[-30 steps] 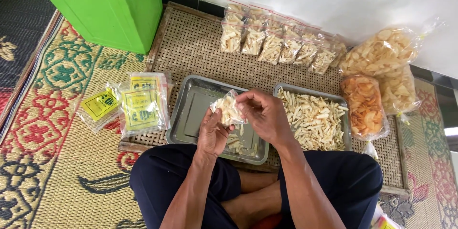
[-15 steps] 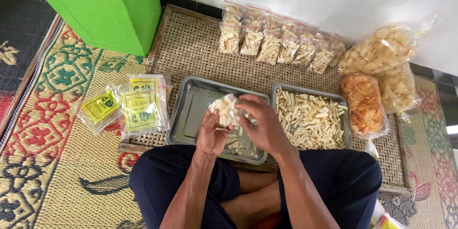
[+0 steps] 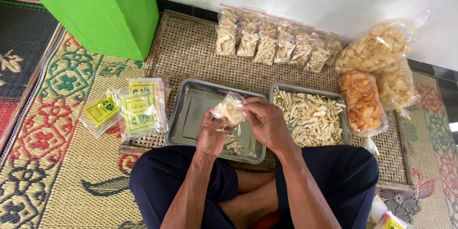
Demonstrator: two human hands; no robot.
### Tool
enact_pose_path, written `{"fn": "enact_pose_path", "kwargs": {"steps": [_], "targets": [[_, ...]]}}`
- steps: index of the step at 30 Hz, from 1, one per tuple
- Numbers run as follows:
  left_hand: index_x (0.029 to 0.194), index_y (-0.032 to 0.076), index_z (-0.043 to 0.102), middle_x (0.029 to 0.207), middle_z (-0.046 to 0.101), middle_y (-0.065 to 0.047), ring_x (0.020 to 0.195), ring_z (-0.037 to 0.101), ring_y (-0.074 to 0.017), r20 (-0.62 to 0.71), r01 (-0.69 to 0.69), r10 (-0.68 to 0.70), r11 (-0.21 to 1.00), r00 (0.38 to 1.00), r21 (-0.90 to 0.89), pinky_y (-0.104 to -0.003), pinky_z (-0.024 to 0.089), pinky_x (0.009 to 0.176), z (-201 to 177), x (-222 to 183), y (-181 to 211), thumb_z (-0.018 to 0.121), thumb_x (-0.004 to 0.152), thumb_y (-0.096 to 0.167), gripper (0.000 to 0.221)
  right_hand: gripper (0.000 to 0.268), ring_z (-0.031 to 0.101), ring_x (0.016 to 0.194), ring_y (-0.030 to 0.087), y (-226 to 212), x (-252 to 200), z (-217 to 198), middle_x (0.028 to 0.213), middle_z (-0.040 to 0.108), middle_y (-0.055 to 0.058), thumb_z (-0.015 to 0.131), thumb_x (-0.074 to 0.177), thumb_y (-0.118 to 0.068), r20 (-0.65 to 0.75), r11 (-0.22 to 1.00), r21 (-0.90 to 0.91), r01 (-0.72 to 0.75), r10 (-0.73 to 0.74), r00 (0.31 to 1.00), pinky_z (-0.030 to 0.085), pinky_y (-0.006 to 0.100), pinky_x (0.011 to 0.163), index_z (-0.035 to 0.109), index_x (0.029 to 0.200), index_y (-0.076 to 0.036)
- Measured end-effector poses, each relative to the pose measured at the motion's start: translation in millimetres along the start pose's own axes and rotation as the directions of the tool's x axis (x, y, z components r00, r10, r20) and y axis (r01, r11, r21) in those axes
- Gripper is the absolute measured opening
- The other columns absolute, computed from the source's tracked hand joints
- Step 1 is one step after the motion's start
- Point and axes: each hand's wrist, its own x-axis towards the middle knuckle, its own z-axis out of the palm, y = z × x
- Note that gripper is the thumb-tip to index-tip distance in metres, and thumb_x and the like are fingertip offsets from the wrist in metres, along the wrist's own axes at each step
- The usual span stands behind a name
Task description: Packing small snack pieces into plastic zip-lock bags from a metal tray.
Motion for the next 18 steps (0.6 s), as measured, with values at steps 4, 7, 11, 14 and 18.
{"fn": "enact_pose_path", "kwargs": {"steps": [4,7,11,14,18], "targets": [[0.137,0.006,0.047,0.119,0.057,-0.013,0.1,0.057,-0.0228,-0.004,-0.065,0.069,0.96,0.998,0.271,-0.048,0.055,0.091,0,-4,-4,0.073,0.081,-0.005,0.063,0.014,0.072,0.095,0.049,-9,-2,-12,0.112,0.074,0.019,0.061,0.102,-0.007,-0.025,0.998,-0.052,0.03,-0.031,0.999,0.062,0.061,0.071,0.075,0.103,-0.006],[0.15,0.008,0.039,0.139,0.052,-0.019,0.129,0.05,-0.0318,0.18,-0.289,0.227,0.796,0.957,0.531,-0.048,0.054,0.096,-1,-3,-9,0.082,0.073,-0.004,0.09,0.013,0.069,0.101,0.054,-14,-4,-17,0.111,0.073,0.023,0.061,0.103,-0.007,0.007,0.999,-0.035,0.015,-0.015,1.0,0.061,0.068,0.078,0.073,0.103,-0.002],[0.147,0.006,0.042,0.137,0.055,-0.023,0.131,0.053,-0.0409,0.269,-0.305,0.151,0.584,0.951,0.752,-0.053,0.053,0.106,13,-14,-7,0.093,0.063,-0.002,0.098,0.012,0.07,0.1,0.051,3,-11,-12,0.112,0.075,0.021,0.065,0.101,-0.009,0.002,0.998,0.049,-0.036,0.036,0.999,0.062,0.061,0.074,0.075,0.104,-0.004],[0.138,0.005,0.051,0.126,0.064,-0.016,0.122,0.061,-0.0301,0.295,-0.291,0.101,0.625,0.95,0.724,-0.045,0.055,0.102,-8,-3,-23,0.093,0.067,-0.002,0.083,0.011,0.072,0.102,0.046,10,-14,-8,0.114,0.076,0.019,0.069,0.099,-0.012,0.013,0.996,0.069,-0.054,0.054,0.998,0.063,0.057,0.077,0.078,0.104,-0.007],[0.13,0.006,0.062,0.113,0.073,-0.01,0.107,0.067,-0.0156,0.323,-0.269,0.075,0.742,0.944,0.614,-0.035,0.061,0.089,-11,0,-30,0.093,0.069,-0.001,0.069,0.025,0.064,0.112,0.056,-3,-15,-12,0.127,0.069,0.023,0.062,0.104,-0.014,0.051,0.992,0.116,-0.048,0.042,0.998,0.06,0.065,0.082,0.07,0.126,-0.007]]}}
